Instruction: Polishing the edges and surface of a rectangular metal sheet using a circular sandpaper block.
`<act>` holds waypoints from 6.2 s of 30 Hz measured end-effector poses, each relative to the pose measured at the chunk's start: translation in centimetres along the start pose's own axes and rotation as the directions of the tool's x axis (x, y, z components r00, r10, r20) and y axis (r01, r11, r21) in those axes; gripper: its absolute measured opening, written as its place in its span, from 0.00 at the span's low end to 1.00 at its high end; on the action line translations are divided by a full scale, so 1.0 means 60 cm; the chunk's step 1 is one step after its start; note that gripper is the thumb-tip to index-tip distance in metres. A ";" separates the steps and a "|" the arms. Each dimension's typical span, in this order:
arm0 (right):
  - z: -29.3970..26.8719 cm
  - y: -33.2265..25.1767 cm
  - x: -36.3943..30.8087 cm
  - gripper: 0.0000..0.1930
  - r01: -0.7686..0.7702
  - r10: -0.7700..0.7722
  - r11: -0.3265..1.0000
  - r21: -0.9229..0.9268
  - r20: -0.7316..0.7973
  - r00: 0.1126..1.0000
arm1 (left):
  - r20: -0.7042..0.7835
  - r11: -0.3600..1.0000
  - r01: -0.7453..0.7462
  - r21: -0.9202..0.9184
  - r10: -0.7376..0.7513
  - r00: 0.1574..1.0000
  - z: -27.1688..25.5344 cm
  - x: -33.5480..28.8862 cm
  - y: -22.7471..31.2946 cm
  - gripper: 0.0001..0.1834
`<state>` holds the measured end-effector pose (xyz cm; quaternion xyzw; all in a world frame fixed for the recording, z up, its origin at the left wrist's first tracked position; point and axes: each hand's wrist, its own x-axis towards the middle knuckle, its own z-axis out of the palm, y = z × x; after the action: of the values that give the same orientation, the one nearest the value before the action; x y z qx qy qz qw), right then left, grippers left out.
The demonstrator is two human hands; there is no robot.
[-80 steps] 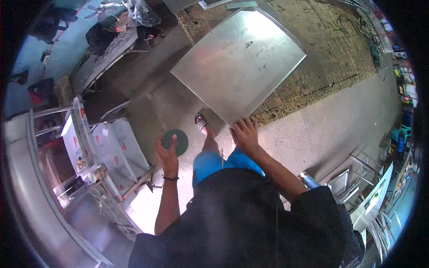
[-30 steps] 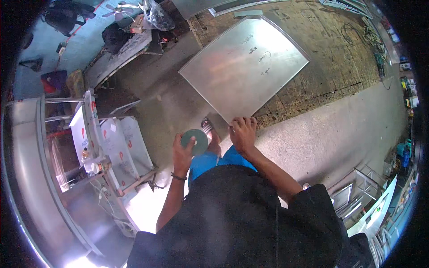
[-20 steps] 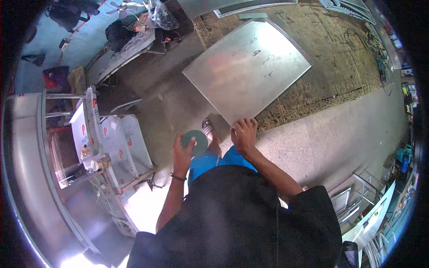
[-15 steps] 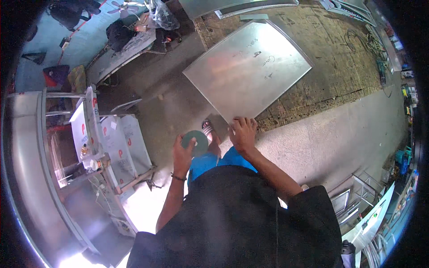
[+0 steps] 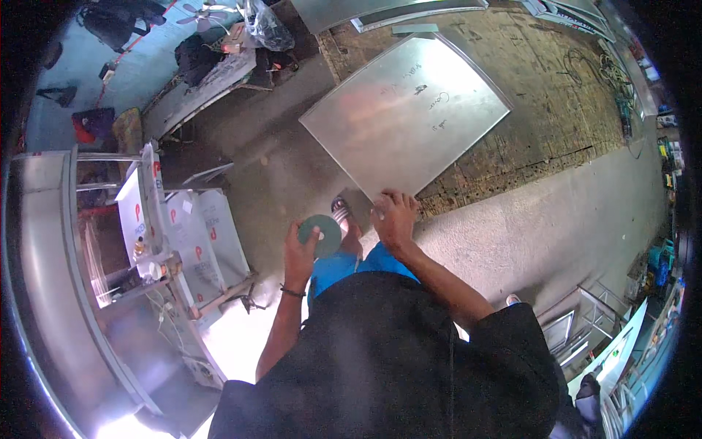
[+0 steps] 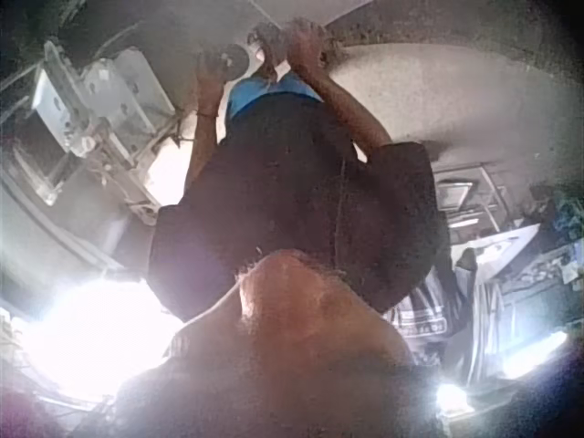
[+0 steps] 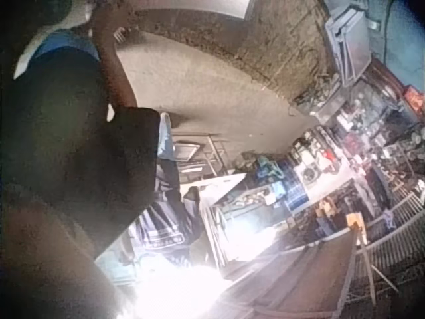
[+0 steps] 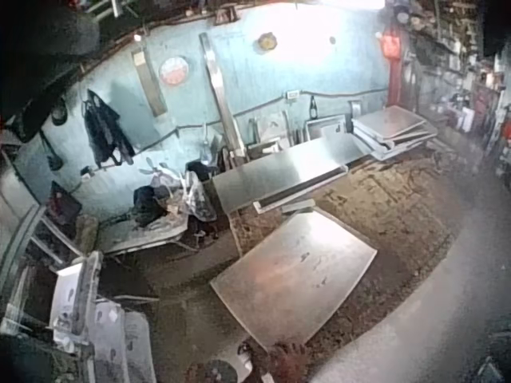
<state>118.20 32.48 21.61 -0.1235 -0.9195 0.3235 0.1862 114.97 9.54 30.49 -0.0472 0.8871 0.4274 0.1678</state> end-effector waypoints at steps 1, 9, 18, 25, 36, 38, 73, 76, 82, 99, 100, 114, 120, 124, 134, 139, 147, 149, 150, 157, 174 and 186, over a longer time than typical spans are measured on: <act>-0.003 -0.006 0.003 0.10 -0.009 0.009 0.999 -0.048 -0.004 1.000 | -0.039 0.999 -0.028 0.030 0.029 0.999 0.003 0.000 -0.005 0.24; -0.018 0.000 0.008 0.15 -0.017 0.011 0.999 0.048 0.132 0.991 | 0.031 0.939 -0.343 0.041 0.342 0.939 0.012 0.012 0.050 0.22; -0.088 -0.003 0.046 0.16 0.087 -0.257 0.875 0.476 0.304 0.918 | 0.594 0.972 0.086 -0.219 0.062 0.802 0.013 0.069 0.125 0.25; -0.092 0.026 0.031 0.19 -0.093 -0.114 0.849 0.521 0.351 0.930 | 0.649 0.461 -0.886 0.057 0.657 0.383 0.048 0.154 0.185 0.21; -0.054 0.075 0.034 0.26 -0.391 0.357 0.917 -0.075 -0.276 0.892 | 0.953 0.170 -0.967 -0.188 0.269 -0.138 0.158 0.265 0.190 0.10; -0.036 0.077 0.040 0.27 -0.459 0.408 0.864 -0.208 -0.247 0.879 | 0.959 0.109 -0.956 -0.272 0.118 -0.259 0.172 0.257 0.195 0.10; 0.005 0.078 0.049 0.30 -0.557 0.488 0.767 -0.317 -0.274 0.829 | 0.987 -0.032 -0.995 -0.098 0.127 -0.101 0.166 0.219 0.195 0.08; 0.010 0.079 0.050 0.29 -0.543 0.469 0.776 -0.319 -0.283 0.837 | 0.984 -0.001 -0.993 -0.122 0.132 -0.121 0.171 0.218 0.180 0.09; 0.009 0.081 0.050 0.29 -0.538 0.457 0.778 -0.326 -0.295 0.839 | 0.999 -0.006 -1.000 -0.030 0.043 -0.030 0.173 0.213 0.193 0.09; 0.006 0.072 0.055 0.28 -0.538 0.448 0.772 -0.338 -0.311 0.838 | 0.996 -0.140 -0.989 -0.045 0.067 -0.055 0.149 0.212 0.199 0.07; 0.006 0.074 0.056 0.29 -0.540 0.456 0.776 -0.325 -0.303 0.837 | 0.991 -0.182 -0.981 -0.072 0.101 -0.092 0.160 0.184 0.191 0.07; -0.002 0.073 0.048 0.30 -0.556 0.491 0.781 -0.284 -0.271 0.828 | 0.997 -0.135 -0.989 -0.053 0.039 -0.059 0.159 0.188 0.206 0.09; 0.001 0.075 0.052 0.29 -0.545 0.485 0.800 -0.250 -0.263 0.834 | 0.996 -0.242 -0.970 -0.012 0.084 -0.033 0.164 0.171 0.182 0.12; 0.000 0.078 0.047 0.30 -0.546 0.494 0.792 -0.274 -0.239 0.836 | 0.999 -0.173 -0.985 0.029 0.020 0.026 0.157 0.196 0.198 0.13; -0.010 0.078 0.050 0.30 -0.554 0.517 0.798 -0.237 -0.201 0.832 | 0.950 -0.170 -0.939 0.298 -0.037 0.309 0.163 0.160 0.231 0.12; -0.006 0.079 0.051 0.30 -0.540 0.507 0.808 -0.235 -0.187 0.841 | 0.986 -0.220 -0.961 0.165 0.017 0.166 0.170 0.134 0.210 0.11; -0.007 0.085 0.053 0.30 -0.528 0.500 0.825 -0.204 -0.173 0.848 | 0.991 -0.251 -0.959 0.131 0.039 0.126 0.169 0.130 0.204 0.11; -0.007 0.087 0.051 0.30 -0.526 0.490 0.823 -0.214 -0.201 0.848 | 0.932 -0.110 -0.927 0.359 -0.008 0.362 0.162 0.142 0.216 0.11; -0.007 0.083 0.051 0.30 -0.522 0.487 0.826 -0.212 -0.195 0.851 | 0.930 -0.106 -0.925 0.365 -0.010 0.368 0.157 0.147 0.213 0.11; -0.012 0.081 0.051 0.31 -0.518 0.505 0.806 -0.287 -0.123 0.854 | 0.974 -0.152 -0.962 0.227 0.049 0.222 0.156 0.140 0.218 0.10; -0.008 0.084 0.052 0.31 -0.519 0.500 0.823 -0.233 -0.139 0.855 | 0.941 -0.112 -0.934 0.338 0.040 0.336 0.151 0.152 0.203 0.13; -0.007 0.078 0.057 0.33 -0.536 0.521 0.806 -0.253 -0.126 0.844 | 0.931 -0.156 -0.921 0.357 0.134 0.338 0.135 0.155 0.191 0.11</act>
<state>115.78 37.42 19.80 -0.4074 -0.8798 0.2266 0.0928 105.71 23.61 31.16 0.6328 0.7184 -0.1955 0.2129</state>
